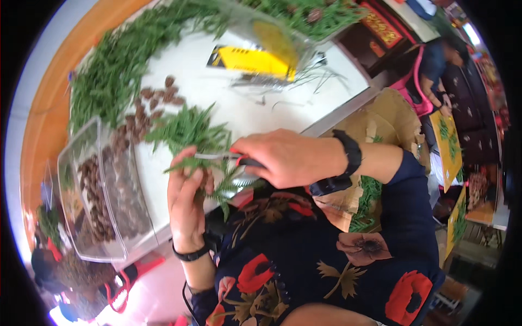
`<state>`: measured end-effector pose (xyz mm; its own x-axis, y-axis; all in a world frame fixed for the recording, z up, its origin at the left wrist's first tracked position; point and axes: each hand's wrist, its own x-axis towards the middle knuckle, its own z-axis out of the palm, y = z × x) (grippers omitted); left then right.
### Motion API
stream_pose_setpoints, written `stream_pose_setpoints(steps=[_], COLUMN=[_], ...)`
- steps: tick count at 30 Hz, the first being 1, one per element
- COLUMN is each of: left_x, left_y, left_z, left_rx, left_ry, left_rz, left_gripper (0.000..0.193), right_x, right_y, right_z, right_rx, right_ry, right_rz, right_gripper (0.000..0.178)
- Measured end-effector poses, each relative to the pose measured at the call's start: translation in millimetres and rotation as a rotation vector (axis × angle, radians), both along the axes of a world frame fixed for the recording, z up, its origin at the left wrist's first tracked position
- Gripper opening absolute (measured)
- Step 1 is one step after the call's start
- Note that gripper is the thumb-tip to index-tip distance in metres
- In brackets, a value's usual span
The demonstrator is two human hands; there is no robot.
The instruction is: The recorder is using pliers to trim small pine branches and attach pine cones to them, likely for decorative purposes.
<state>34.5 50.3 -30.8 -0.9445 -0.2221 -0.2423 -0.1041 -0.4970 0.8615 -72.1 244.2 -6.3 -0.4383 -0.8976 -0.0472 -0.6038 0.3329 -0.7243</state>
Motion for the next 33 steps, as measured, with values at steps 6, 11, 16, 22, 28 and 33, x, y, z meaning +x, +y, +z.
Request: stream_pose_setpoints(steps=[6,11,16,22,28,33], left_x=[12.3,14.9,32.1,49.7,50.7,46.6], left_y=[-2.1,4.6,-10.3,-25.2,-35.2,-38.0], left_z=[1.3,-0.9,-16.0,-56.3,-89.9,-104.9], left_rx=[-0.285,-0.539,-0.681,-0.848,-1.185,-1.167], left_ry=[0.016,0.176,0.112,-0.096,-0.021,-0.088], left_rz=[-0.048,0.119,0.176,0.258,0.481,0.569], left_gripper=[0.047,0.048,0.042,0.026,0.02,0.018], right_x=[11.7,2.7,-80.3,-220.1,-295.5,-353.2], right_y=[11.2,20.3,56.0,115.1,123.6,136.8], right_z=[9.8,28.2,74.5,138.1,131.9,93.8], right_rx=[0.008,0.003,-0.172,-0.365,-0.166,0.207], right_ry=[0.118,0.144,0.377,0.199,0.105,0.446], right_rz=[-0.019,-0.085,-0.348,-0.821,-1.087,-0.823], right_gripper=[0.026,0.027,0.033,0.044,0.028,0.026])
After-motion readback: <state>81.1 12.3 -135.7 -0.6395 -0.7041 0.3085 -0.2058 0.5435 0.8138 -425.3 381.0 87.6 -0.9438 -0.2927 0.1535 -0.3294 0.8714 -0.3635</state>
